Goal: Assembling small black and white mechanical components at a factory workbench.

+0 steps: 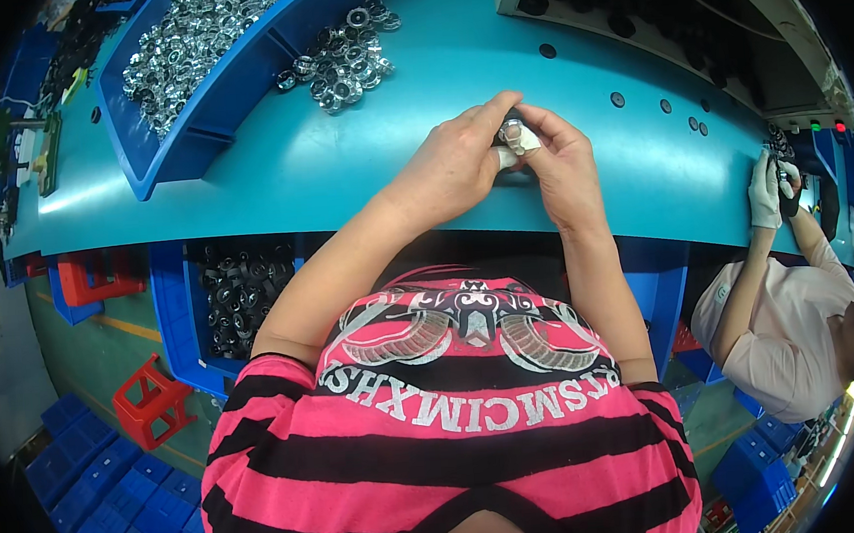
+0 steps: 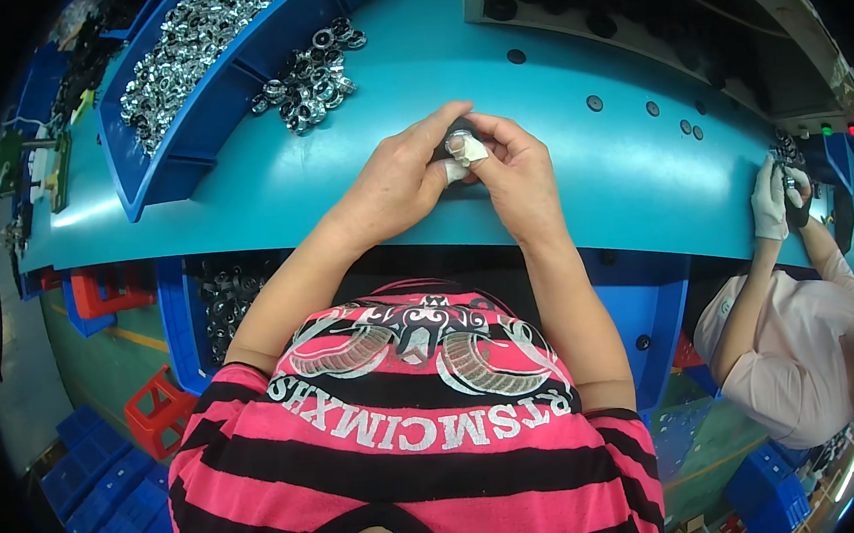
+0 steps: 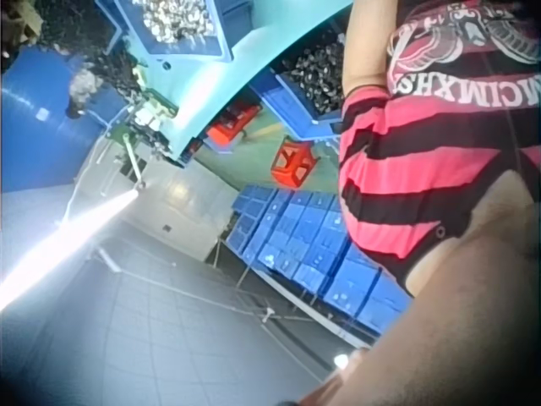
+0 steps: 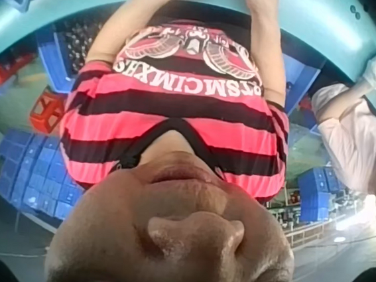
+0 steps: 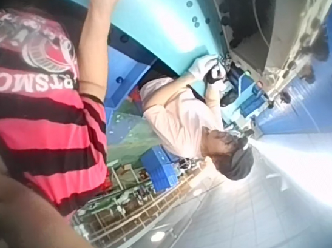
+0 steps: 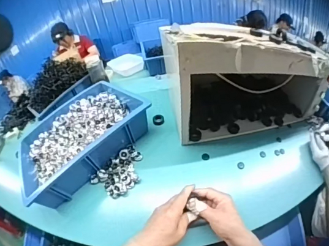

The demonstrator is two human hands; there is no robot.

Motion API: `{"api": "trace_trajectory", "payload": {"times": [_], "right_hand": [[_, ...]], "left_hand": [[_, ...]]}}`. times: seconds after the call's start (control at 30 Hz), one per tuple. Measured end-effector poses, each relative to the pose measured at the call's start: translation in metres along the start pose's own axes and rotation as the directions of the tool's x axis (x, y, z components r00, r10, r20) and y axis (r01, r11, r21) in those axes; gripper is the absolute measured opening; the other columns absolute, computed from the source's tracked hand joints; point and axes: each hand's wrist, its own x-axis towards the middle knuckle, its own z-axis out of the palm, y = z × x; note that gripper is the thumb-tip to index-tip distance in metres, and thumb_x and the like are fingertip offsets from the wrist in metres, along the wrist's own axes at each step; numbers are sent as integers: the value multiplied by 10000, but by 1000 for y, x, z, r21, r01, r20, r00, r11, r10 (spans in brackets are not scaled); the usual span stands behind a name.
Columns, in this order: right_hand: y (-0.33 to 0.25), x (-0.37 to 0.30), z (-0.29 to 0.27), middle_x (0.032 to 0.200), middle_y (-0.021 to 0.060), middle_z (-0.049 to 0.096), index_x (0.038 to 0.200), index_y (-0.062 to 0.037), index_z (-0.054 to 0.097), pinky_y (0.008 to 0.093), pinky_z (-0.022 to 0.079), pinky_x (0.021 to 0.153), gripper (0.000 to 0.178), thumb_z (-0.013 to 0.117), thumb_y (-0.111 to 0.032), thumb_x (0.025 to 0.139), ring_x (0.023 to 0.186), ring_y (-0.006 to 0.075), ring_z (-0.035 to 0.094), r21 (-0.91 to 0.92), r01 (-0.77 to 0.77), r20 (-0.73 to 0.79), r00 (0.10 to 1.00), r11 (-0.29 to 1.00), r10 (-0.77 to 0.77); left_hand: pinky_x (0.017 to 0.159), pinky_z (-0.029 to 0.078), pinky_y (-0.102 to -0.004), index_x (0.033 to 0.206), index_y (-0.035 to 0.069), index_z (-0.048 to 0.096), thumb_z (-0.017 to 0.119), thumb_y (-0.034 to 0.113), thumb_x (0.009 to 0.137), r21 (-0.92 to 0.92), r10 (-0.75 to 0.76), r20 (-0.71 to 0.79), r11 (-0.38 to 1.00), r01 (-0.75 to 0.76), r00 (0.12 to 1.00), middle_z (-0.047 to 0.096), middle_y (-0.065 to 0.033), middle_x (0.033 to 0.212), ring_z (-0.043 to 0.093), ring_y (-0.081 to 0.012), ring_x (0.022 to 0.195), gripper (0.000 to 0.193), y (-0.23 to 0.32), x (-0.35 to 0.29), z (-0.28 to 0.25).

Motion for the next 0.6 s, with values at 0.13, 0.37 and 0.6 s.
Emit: {"api": "trace_trajectory", "payload": {"times": [0.13, 0.37, 0.6], "right_hand": [[4, -2, 5, 1017, 74, 710, 1205, 31, 635, 247, 552, 744, 278, 682, -29, 938, 890, 111, 665, 31, 10, -41, 999, 999, -9], [7, 4, 9, 947, 67, 701, 1112, 24, 657, 237, 529, 685, 205, 693, 8, 911, 816, 101, 646, -8, 22, -121, 992, 1000, -23], [1, 9, 9, 913, 52, 692, 1108, 27, 667, 235, 509, 659, 207, 691, -9, 905, 750, 93, 623, -13, -29, -121, 992, 999, 28]], "left_hand": [[812, 579, -450, 1355, 32, 544, 619, -81, 833, 66, 4, -59, 998, 0, 998, 691, -256, 1089, 708, -398, 947, 539, 2, 0, 7], [757, 583, -451, 1298, 1, 576, 652, -56, 788, 216, 18, -143, 976, 14, 990, 713, -235, 993, 714, -401, 879, 518, 1, 2, 18], [710, 591, -437, 1256, 8, 609, 676, -28, 768, 383, 6, -170, 922, 61, 985, 716, -228, 949, 719, -383, 816, 493, 7, 4, 22]]}}
